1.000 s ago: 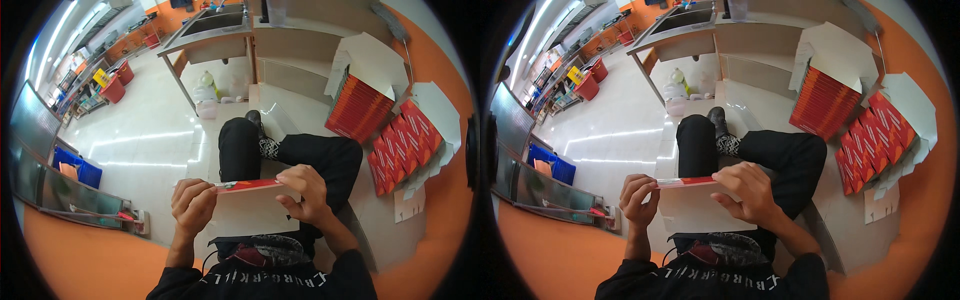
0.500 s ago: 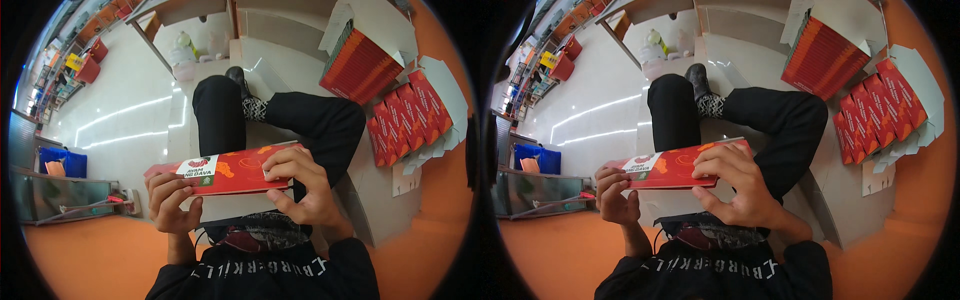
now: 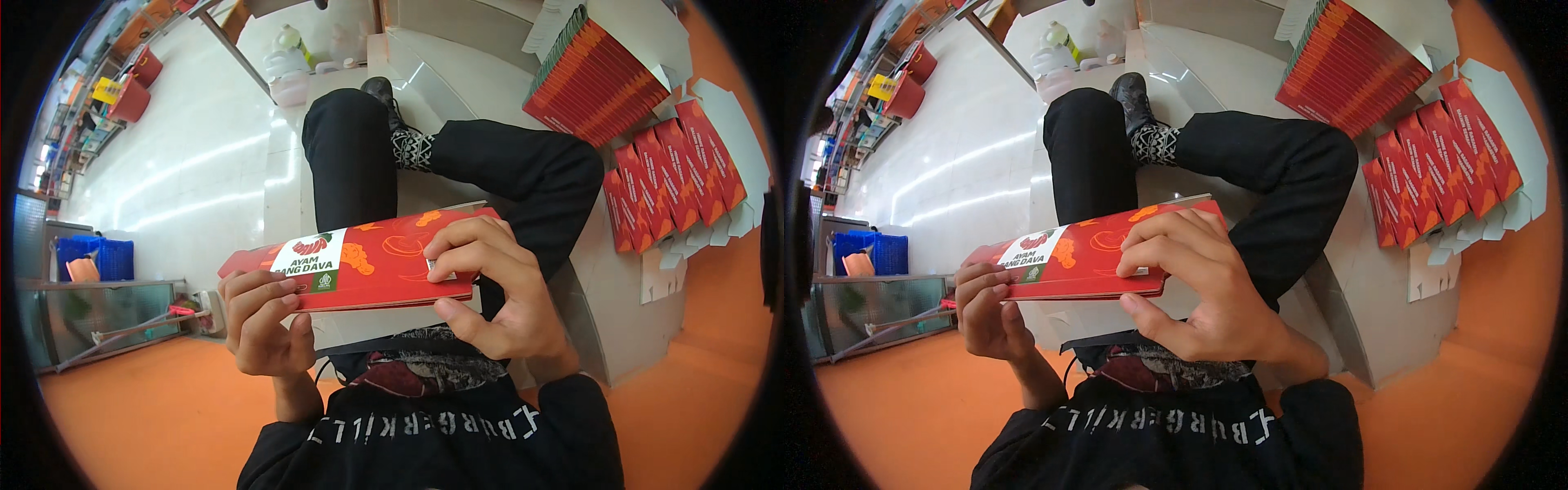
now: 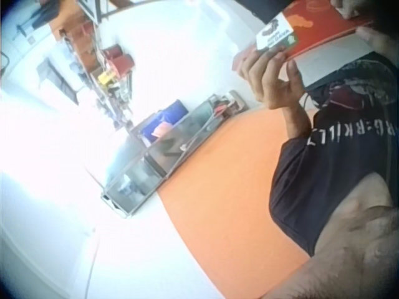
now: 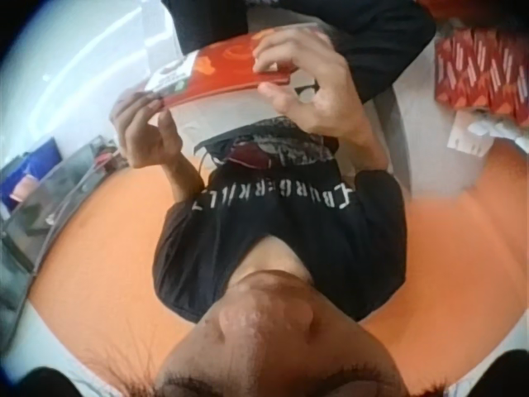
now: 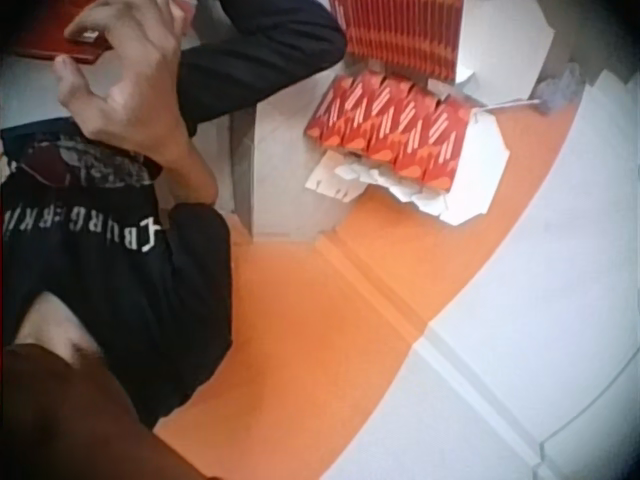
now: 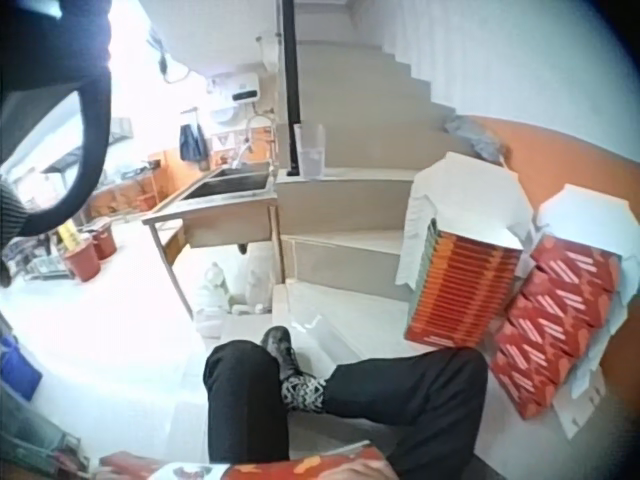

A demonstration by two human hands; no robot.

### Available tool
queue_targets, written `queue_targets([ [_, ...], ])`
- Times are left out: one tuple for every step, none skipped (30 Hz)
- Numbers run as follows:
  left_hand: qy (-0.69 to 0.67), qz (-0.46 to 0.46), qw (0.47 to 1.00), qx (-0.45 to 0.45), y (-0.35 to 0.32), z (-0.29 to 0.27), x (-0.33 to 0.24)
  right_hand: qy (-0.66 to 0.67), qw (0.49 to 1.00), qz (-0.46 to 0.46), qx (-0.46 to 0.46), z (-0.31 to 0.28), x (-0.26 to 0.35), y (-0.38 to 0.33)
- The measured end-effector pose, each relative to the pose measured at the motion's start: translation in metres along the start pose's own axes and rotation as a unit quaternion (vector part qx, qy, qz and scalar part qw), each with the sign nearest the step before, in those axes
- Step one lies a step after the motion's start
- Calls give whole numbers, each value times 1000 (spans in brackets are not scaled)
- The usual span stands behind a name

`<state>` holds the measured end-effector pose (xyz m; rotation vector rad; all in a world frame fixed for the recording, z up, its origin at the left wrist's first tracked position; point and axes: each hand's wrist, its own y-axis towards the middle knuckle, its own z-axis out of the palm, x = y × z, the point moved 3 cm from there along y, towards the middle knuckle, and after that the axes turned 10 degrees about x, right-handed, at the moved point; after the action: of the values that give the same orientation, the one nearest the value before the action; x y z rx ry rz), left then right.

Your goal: The person is sitting on the floor and assembling multiple cardboard food boxes by folding and tucking the tabs.

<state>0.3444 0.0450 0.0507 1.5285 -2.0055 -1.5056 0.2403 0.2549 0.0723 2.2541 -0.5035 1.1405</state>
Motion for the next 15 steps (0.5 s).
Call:
queue_targets([
  [1, 3, 1000, 2, 0, 0, 0, -4, 1000, 1, 6, 0, 0, 0],
  [2, 4, 1000, 3, -1, 0, 0, -5, 1000, 3, 11, 0, 0, 0],
  [1, 5, 1000, 5, -1, 0, 0, -7, 1000, 2, 12, 0, 0, 0],
  [2, 6, 1000, 8, -1, 0, 0, -10, 1000, -2, 12, 0, 0, -1],
  [1, 6, 1000, 10, -1, 0, 0, -11, 1000, -1, 13, 0, -1, -1],
  [4, 3, 1000, 8, -1, 0, 0, -12, 1000, -4, 13, 0, -1, -1],
  [9, 0, 1000, 8, -1, 1, 0, -11, 1000, -7, 13, 0, -1, -1],
  [7, 2, 1000, 6, 0, 0, 0, -11, 1000, -10, 12, 0, -1, -1],
  [-1, -7, 1000, 7, 0, 1, 0, -10, 1000, -10, 12, 1, -1, 0],
  [-8, -20, 1000, 8, 1, 0, 0, -9, 1000, -10, 11, 1, 0, 0],
  [-8, -15, 1000, 8, 2, 0, -1, -4, 1000, -7, 9, 1, 0, 0],
  [-6, -38, 999, 11, 3, 1, -2, -8, 1000, -11, 9, 2, 1, 1],
  [-2, -60, 998, 16, 4, 1, -2, -15, 1000, -15, 6, 3, 1, 1],
  [-3, -62, 998, 15, 4, 1, -4, -22, 1000, -20, 4, 3, 2, 1],
  [4, -78, 997, 17, 4, 2, -6, -21, 1000, -21, 4, 3, 2, 1],
])
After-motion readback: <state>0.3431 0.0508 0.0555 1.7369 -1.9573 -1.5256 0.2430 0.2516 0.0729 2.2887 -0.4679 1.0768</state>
